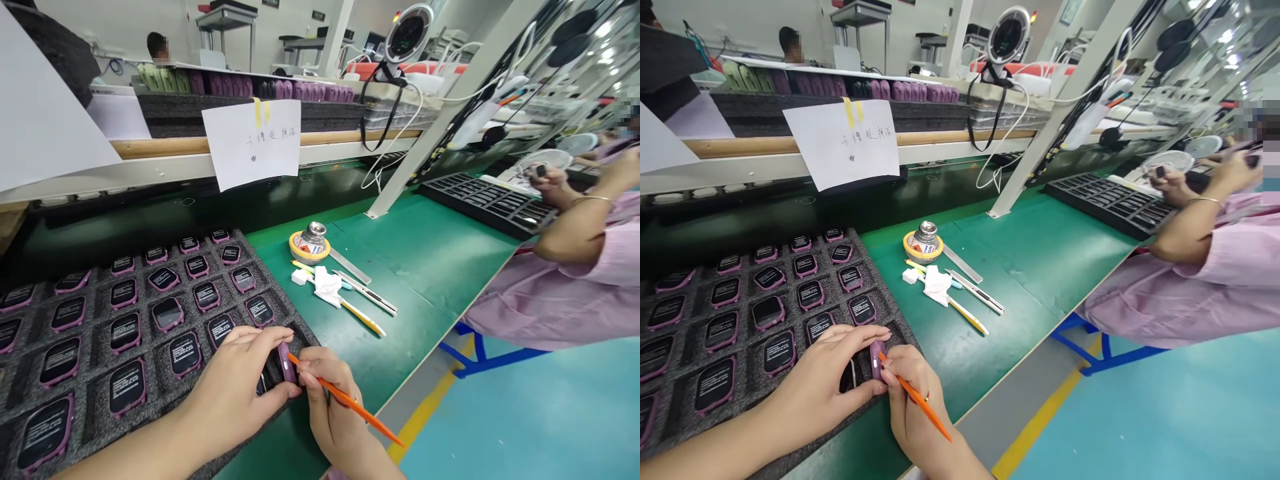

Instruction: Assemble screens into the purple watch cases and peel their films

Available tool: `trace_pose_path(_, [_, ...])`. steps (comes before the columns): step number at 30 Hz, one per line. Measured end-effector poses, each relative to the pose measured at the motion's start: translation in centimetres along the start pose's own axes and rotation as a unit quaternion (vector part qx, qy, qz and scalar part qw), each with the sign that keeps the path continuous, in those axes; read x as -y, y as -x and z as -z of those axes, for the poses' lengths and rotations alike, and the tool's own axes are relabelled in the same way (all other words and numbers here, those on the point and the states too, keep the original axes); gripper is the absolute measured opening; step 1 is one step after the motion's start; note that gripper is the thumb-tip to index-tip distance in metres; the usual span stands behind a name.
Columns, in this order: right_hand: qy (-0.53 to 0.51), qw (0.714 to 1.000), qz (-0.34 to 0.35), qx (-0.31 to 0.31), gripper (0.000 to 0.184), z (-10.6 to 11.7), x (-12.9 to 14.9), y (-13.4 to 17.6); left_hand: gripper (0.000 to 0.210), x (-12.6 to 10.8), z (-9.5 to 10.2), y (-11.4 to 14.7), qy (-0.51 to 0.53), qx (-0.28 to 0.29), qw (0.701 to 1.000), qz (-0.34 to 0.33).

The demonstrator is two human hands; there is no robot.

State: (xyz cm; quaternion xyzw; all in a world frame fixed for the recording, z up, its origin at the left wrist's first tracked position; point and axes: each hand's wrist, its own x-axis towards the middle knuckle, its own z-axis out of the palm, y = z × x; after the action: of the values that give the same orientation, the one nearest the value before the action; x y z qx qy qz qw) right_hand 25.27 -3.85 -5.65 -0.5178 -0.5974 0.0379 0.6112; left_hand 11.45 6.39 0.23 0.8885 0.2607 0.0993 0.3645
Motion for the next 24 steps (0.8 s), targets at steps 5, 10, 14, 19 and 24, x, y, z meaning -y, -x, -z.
trace_pose_path(5, [0.001,1.0,0.004,0.018,0.02,0.4,0.39,-0.28,0.05,-0.08,0.07,0.18,0.006,0.007,1.0,0.007])
trace_pose_path(10, [-0.001,0.999,0.0,0.039,0.02,0.59,0.59,-0.55,0.053,-0.07,-0.02,0.16,0.006,0.005,1.0,0.007])
trace_pose_path(14, [-0.009,0.999,-0.028,0.03,0.016,0.61,0.22,-0.67,0.057,0.01,-0.16,0.04,-0.006,0.007,1.0,0.009])
trace_pose_path(19, [-0.018,0.999,-0.042,0.029,0.013,0.72,-0.12,-0.55,0.057,0.12,-0.42,0.02,-0.015,0.002,1.0,0.001])
trace_pose_path(24, [-0.026,0.998,-0.046,0.016,0.014,0.71,-0.03,-0.38,0.057,0.03,-0.43,-0.08,-0.021,-0.005,1.0,-0.006])
